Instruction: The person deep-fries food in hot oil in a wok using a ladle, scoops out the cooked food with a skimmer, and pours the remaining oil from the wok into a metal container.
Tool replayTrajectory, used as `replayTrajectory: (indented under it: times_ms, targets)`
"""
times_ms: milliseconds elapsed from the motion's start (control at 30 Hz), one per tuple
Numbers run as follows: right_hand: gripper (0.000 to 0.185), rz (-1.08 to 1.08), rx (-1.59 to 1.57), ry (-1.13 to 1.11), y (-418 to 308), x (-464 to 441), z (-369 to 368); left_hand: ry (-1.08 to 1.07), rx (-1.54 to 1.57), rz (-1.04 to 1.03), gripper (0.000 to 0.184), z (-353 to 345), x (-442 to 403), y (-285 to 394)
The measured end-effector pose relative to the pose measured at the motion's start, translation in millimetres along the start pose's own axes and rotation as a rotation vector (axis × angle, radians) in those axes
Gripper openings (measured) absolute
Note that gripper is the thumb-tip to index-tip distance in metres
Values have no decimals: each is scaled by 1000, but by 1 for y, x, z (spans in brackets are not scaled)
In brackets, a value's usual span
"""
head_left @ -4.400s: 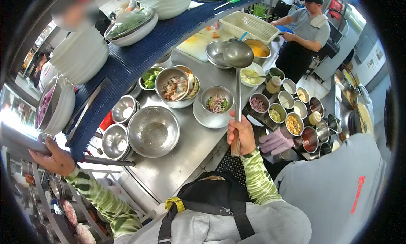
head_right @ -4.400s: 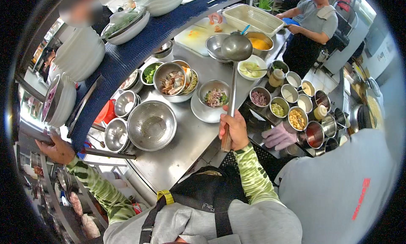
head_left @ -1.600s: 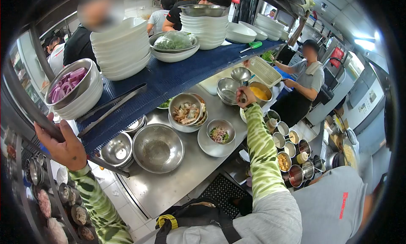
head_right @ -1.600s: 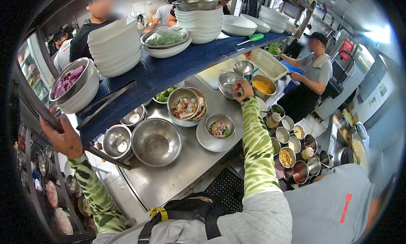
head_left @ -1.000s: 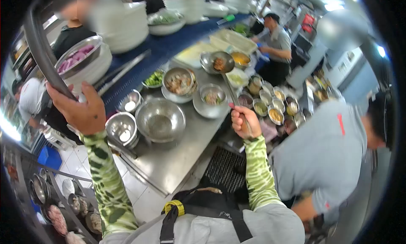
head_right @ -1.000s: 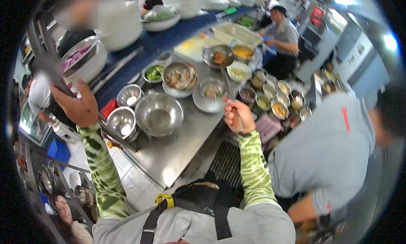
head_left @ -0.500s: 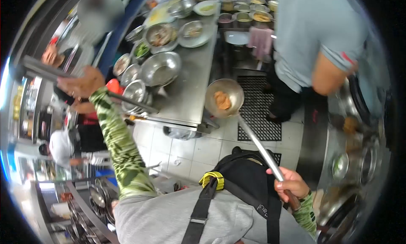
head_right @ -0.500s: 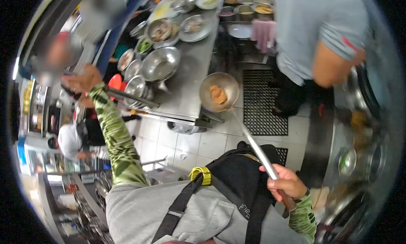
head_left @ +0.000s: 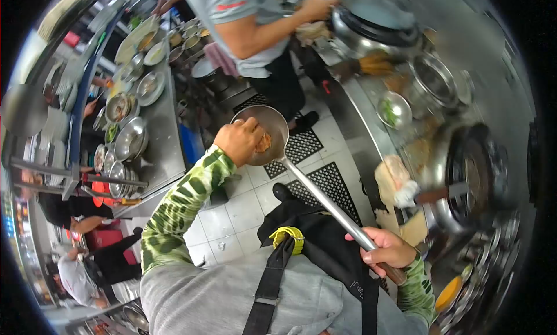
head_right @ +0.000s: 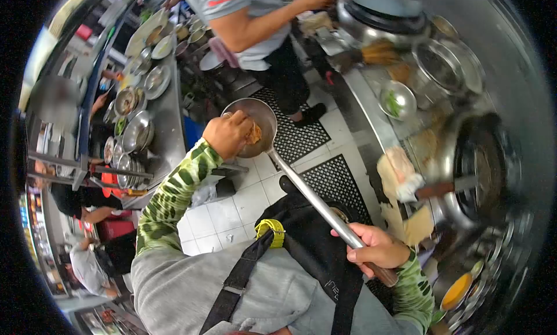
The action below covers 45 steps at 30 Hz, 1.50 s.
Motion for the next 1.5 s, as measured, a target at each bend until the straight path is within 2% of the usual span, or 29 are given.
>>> replayTrajectory:
  times_ms: [67, 167, 233, 300, 333, 367, 433, 500, 533, 567, 600, 633, 700, 767, 833, 933, 1000, 1033, 1100, 1133, 1233, 1300, 1333, 1367, 1400, 1433, 1500]
  targets:
    - [59, 56, -51, 47, 31, 36, 4, 43, -56, -107, 23, 6, -25, 34]
    - [59, 138, -112, 164, 56, 88, -21, 165, -19, -148, 18, 63, -62, 74]
    - [60, 231, -137, 233, 74, 112, -50, 293, 427, -188, 23, 104, -81, 91]
    - [60, 322, -172, 338, 82, 145, -109, 405, 400, -365, 29, 155, -94, 120]
    - [59, 415, -181, 378, 94, 149, -132, 338, 362, -406, 36, 168, -94, 134]
    - [59, 476, -228, 489, 95, 153, -169, 468, 361, -500, 40, 183, -89, 147]
    - [57, 662, -328, 494, 123, 156, -208, 693, 458, -586, 40, 227, -67, 181]
    - [55, 828, -396, 448, 147, 141, -189, 623, 625, -552, 26, 235, -43, 193]
    - [54, 888, -397, 528, 150, 146, -201, 617, 723, -660, 20, 245, -29, 196]
    - [54, 967, -434, 558, 155, 145, -191, 507, 820, -766, 11, 229, -27, 197]
    - [53, 1030, -436, 652, 159, 148, -185, 365, 990, -910, 14, 213, -27, 201]
    - [53, 1089, -428, 750, 161, 154, -182, 100, 1171, -889, 21, 196, -22, 205]
    - [53, 1153, -342, 946, 162, 167, -155, -29, 1196, -917, 25, 160, -20, 217]
    - [48, 1072, -317, 1211, 154, 179, -121, -165, 1137, -927, 22, 125, -20, 221]
    - [31, 933, -254, 1359, 146, 195, -62, -424, 1237, -808, 26, 93, -14, 222]
    - [21, 724, -114, 1630, 140, 208, 28, -510, 1283, -708, 29, 44, -5, 218]
    - [15, 604, 121, 1799, 144, 210, 77, -560, 1337, -589, 32, 2, 3, 219]
    - [18, 513, 176, 1902, 142, 208, 72, -634, 1336, -545, 22, -23, 6, 220]
    - [24, 328, 299, 2100, 133, 207, 53, -694, 1561, -371, 10, -83, 14, 232]
    - [35, 256, 760, 2277, 156, 207, 76, -782, 1581, -301, 15, -121, 14, 236]
    - [48, 470, 652, 2376, 202, 192, 47, -669, 1435, -240, 26, -228, 12, 271]
    - [57, 437, 502, 2415, 239, 171, 13, -871, 1369, -104, 35, -258, 5, 306]
    - [58, 543, 602, 2441, 265, 159, 3, -978, 1330, -37, 39, -271, 3, 325]
    - [60, 650, 702, 2459, 292, 146, -8, -971, 1328, 9, 44, -291, -1, 346]
    - [60, 613, 653, 2434, 309, 134, -29, -966, 1326, 55, 49, -313, -5, 368]
    - [59, 578, 605, 2410, 321, 122, -52, -960, 1324, 99, 54, -324, -6, 387]
    - [59, 582, 276, 2318, 353, 98, -78, -853, 1361, 366, 65, -299, 0, 416]
Point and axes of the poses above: each hand's wrist, its own x-axis away from the middle knuckle, its own z-axis out of the back of the hand, y = z × x, the point moved 2 cm from there along -x, towards the middle knuckle, and after that the axes turned 1 degree about -y, right-handed, at the moved point
